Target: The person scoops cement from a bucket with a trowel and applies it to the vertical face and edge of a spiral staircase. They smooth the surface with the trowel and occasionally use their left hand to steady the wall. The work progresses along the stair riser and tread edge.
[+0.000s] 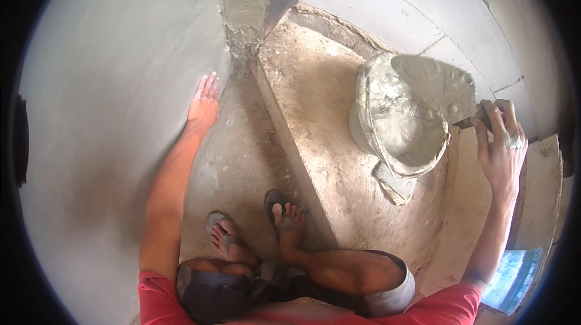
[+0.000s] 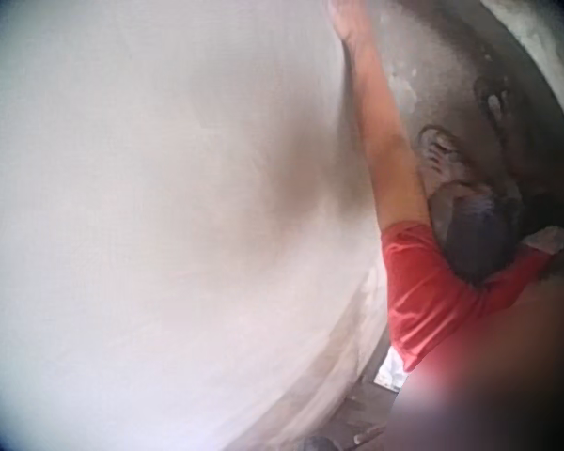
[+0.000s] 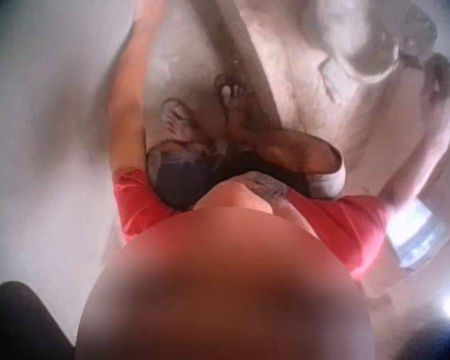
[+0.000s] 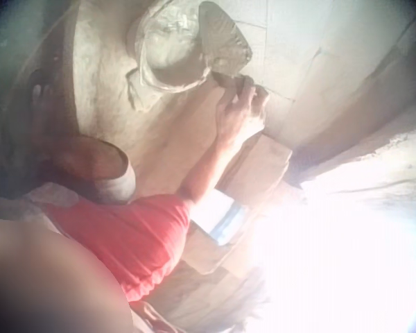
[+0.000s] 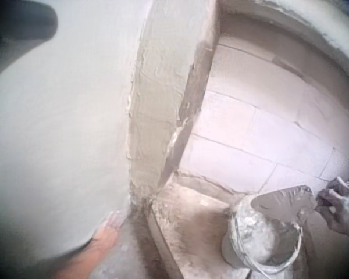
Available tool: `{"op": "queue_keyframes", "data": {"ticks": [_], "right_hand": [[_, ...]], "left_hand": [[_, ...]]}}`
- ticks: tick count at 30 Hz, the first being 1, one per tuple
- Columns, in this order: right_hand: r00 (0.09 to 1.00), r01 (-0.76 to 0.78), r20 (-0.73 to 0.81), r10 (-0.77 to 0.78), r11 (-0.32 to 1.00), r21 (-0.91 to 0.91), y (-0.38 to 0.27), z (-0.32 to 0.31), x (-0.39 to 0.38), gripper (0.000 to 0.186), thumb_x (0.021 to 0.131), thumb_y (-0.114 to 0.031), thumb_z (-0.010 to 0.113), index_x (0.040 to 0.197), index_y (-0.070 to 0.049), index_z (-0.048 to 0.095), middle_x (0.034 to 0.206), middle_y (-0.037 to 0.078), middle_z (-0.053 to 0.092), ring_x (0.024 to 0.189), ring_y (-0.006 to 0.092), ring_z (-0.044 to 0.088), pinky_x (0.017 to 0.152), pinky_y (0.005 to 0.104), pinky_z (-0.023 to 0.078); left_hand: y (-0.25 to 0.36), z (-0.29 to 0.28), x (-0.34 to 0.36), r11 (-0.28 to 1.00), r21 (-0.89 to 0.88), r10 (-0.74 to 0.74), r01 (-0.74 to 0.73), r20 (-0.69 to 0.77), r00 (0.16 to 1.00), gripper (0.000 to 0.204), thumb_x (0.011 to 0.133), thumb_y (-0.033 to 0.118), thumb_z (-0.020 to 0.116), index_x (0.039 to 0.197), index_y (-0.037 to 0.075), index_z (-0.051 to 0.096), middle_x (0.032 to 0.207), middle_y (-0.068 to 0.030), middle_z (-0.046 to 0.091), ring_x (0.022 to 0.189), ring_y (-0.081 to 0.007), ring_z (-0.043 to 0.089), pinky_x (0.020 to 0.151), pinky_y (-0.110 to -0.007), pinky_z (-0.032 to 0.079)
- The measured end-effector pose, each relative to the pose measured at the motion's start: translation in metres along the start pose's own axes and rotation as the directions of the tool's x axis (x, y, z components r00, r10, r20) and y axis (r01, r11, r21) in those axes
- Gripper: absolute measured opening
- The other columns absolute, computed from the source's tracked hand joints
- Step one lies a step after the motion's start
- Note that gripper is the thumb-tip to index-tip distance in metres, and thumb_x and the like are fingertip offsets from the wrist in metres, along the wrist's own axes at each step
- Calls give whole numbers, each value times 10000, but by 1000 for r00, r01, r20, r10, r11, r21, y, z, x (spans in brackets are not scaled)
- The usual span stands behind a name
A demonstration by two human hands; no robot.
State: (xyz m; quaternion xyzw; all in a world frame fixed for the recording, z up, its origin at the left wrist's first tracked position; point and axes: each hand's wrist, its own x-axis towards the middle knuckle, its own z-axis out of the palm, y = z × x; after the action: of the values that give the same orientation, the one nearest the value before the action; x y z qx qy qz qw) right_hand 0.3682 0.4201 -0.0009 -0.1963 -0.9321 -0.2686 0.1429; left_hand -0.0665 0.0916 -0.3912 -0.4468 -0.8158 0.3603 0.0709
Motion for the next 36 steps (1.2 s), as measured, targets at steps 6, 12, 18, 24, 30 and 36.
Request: {"op": "queue_keyframes", "data": {"ticks": [6, 12, 18, 24, 30, 36], "right_hand": [[995, 96, 2, -97, 984, -147, 9, 17, -15, 297, 897, -165, 760, 1179, -74, 735, 1100, 113, 702, 936, 331, 691, 854, 438, 545], [994, 27, 110, -15, 994, -106, 2, 36, -10, 295, 920, -231, 754, 1180, -89, 752, 1046, 100, 694, 979, 298, 698, 890, 444, 545], [978, 71, 206, -27, 976, -206, -16, 57, 3, 326, 946, -291, 701, 1226, -126, 731, 1209, 93, 685, 1146, 284, 671, 1007, 462, 534], [938, 87, 345, -41, 989, -121, -41, 61, 13, 472, 902, -233, 732, 1364, -149, 680, 1397, 107, 648, 1273, 331, 621, 1093, 495, 488], [948, -45, 317, -2, 989, 139, -33, 58, 7, 363, 867, -230, 770, 1203, -91, 774, 1243, 157, 715, 1188, 365, 652, 1015, 498, 486], [870, -329, 485, 83, 831, 449, -1, 62, -4, 430, 798, -225, 820, 1165, -3, 779, 1138, 184, 758, 1036, 365, 730, 924, 426, 556]], "left_hand": [[1, 7, 2, 998, -32, -48, 48, -19, 999, 794, 1025, 550, 526, 1614, 29, 423, 1773, -102, 230, 1659, -326, 55, 1340, -534, -5], [2, 6, 5, 995, -93, -32, 36, 39, 999, 725, 1049, 467, 490, 1632, 46, 396, 1776, -94, 219, 1662, -297, 37, 1342, -528, -15], [1, 6, 1, 993, -116, -24, 24, 4, 1000, 698, 1031, 405, 518, 1616, 37, 422, 1767, -99, 243, 1660, -306, 53, 1346, -530, -7], [0, 2, -2, 996, -80, -33, 31, -27, 999, 743, 1011, 416, 542, 1617, 9, 405, 1764, -124, 243, 1658, -321, 60, 1346, -527, 6], [-1, -7, -1, 998, -68, -11, 14, 48, 999, 772, 1027, 458, 522, 1639, 15, 365, 1775, -120, 212, 1660, -320, 40, 1343, -520, -9], [1, -8, 1, 996, -83, -18, 23, 67, 998, 772, 1044, 497, 498, 1648, 36, 358, 1782, -102, 197, 1661, -312, 28, 1340, -527, -24]]}}
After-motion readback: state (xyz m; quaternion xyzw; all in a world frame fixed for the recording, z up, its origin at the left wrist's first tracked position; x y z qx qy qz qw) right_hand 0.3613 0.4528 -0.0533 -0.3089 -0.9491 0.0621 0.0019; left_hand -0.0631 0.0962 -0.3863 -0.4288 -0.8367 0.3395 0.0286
